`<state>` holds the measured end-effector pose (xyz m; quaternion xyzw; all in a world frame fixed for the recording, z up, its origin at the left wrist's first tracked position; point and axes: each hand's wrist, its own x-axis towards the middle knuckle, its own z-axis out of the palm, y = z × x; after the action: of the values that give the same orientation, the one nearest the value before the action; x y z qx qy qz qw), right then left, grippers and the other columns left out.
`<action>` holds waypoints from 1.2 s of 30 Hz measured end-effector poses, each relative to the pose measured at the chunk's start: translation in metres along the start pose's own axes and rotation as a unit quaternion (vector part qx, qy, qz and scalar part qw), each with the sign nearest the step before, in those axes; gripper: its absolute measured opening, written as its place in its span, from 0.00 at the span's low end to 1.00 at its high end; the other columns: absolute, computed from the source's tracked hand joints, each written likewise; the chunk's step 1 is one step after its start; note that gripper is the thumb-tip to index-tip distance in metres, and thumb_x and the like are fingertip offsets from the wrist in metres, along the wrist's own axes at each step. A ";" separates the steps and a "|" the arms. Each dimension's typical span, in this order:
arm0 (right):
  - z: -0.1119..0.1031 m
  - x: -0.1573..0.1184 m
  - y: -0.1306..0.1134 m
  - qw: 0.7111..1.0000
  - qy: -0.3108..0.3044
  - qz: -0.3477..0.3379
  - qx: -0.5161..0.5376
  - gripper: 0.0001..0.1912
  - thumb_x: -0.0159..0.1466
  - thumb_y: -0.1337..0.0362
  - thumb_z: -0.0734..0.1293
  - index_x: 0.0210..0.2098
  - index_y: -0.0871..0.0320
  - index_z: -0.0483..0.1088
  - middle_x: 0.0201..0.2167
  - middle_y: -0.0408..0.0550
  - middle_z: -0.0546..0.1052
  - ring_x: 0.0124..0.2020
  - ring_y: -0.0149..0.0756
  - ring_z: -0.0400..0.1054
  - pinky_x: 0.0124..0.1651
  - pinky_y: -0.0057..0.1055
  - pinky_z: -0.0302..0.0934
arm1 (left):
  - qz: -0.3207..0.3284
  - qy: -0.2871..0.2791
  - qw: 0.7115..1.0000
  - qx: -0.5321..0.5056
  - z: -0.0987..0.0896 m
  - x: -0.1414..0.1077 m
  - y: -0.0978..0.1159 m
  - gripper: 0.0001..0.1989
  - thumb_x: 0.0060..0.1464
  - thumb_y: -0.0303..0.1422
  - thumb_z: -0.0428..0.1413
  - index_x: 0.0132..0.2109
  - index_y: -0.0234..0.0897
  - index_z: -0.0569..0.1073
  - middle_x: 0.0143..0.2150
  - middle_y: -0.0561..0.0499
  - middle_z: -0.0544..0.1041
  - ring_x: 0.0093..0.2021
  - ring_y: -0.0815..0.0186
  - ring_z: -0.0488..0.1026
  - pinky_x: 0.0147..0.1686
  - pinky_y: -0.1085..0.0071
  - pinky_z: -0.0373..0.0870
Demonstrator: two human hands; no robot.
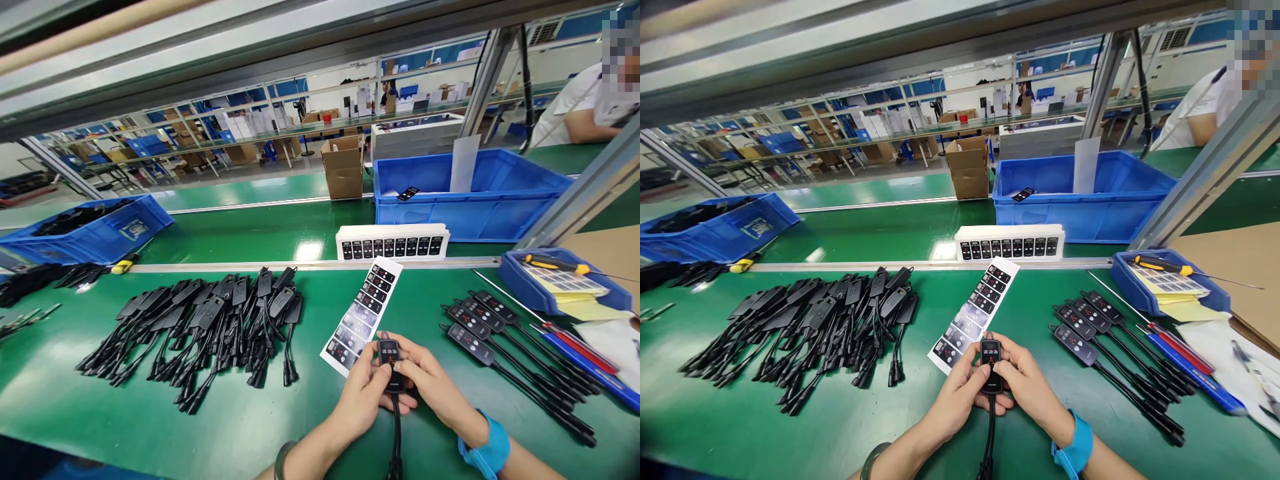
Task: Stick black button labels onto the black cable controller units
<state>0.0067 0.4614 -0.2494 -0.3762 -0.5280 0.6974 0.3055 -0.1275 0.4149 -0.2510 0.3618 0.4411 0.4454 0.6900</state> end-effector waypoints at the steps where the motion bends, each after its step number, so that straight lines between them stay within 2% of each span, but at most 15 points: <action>1: -0.001 0.000 0.000 1.000 0.003 0.006 0.001 0.27 0.56 0.65 0.61 0.56 0.59 0.63 0.38 0.47 0.78 0.35 0.36 0.70 0.32 0.27 0.62 | 0.000 -0.001 1.000 -0.003 0.000 0.000 0.000 0.24 0.55 0.46 0.53 0.52 0.36 0.59 0.36 0.46 0.78 0.28 0.65 0.79 0.26 0.76 0.75; 3: -0.002 0.002 -0.001 1.000 0.002 0.011 0.006 0.28 0.55 0.64 0.60 0.56 0.60 0.63 0.39 0.48 0.78 0.35 0.36 0.70 0.30 0.27 0.60 | 0.000 -0.003 1.000 -0.010 -0.001 0.000 0.001 0.25 0.55 0.47 0.54 0.52 0.36 0.59 0.35 0.46 0.78 0.29 0.65 0.79 0.26 0.76 0.75; 8: -0.003 0.001 -0.001 1.000 -0.009 0.009 0.011 0.29 0.57 0.63 0.61 0.57 0.61 0.63 0.41 0.50 0.78 0.42 0.39 0.69 0.34 0.28 0.62 | 0.002 -0.002 1.000 -0.016 -0.002 0.000 0.000 0.25 0.54 0.47 0.54 0.51 0.36 0.59 0.34 0.48 0.77 0.28 0.65 0.79 0.26 0.76 0.75; 15: -0.003 0.000 -0.001 1.000 -0.019 -0.007 -0.022 0.28 0.59 0.63 0.61 0.59 0.60 0.62 0.39 0.48 0.78 0.30 0.33 0.67 0.30 0.27 0.62 | 0.005 -0.007 1.000 -0.015 -0.004 0.001 -0.003 0.24 0.54 0.47 0.54 0.51 0.36 0.59 0.34 0.48 0.77 0.27 0.65 0.79 0.25 0.75 0.75; 20: -0.003 0.000 -0.002 0.999 -0.029 -0.009 -0.011 0.28 0.57 0.65 0.60 0.58 0.59 0.62 0.40 0.47 0.77 0.30 0.32 0.67 0.31 0.27 0.63 | 0.000 -0.005 1.000 -0.020 -0.004 0.000 -0.001 0.22 0.55 0.45 0.54 0.50 0.36 0.60 0.34 0.48 0.77 0.28 0.64 0.79 0.26 0.74 0.76; 29: -0.002 -0.001 -0.002 1.000 -0.013 -0.002 -0.024 0.27 0.59 0.62 0.61 0.57 0.60 0.63 0.36 0.46 0.77 0.25 0.30 0.63 0.30 0.27 0.62 | -0.007 0.003 1.000 -0.024 -0.003 0.001 -0.001 0.24 0.54 0.46 0.54 0.51 0.36 0.60 0.33 0.48 0.77 0.26 0.64 0.78 0.25 0.75 0.74; 36: -0.002 -0.001 -0.001 1.000 -0.017 0.001 -0.016 0.28 0.58 0.63 0.61 0.58 0.59 0.63 0.39 0.47 0.77 0.27 0.31 0.65 0.29 0.27 0.62 | -0.013 0.000 1.000 -0.022 -0.003 0.000 0.000 0.24 0.54 0.46 0.54 0.51 0.36 0.60 0.34 0.47 0.77 0.28 0.63 0.79 0.25 0.74 0.75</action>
<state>0.0090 0.4618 -0.2489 -0.3697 -0.5440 0.6952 0.2900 -0.1307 0.4154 -0.2521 0.3410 0.4363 0.4461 0.7031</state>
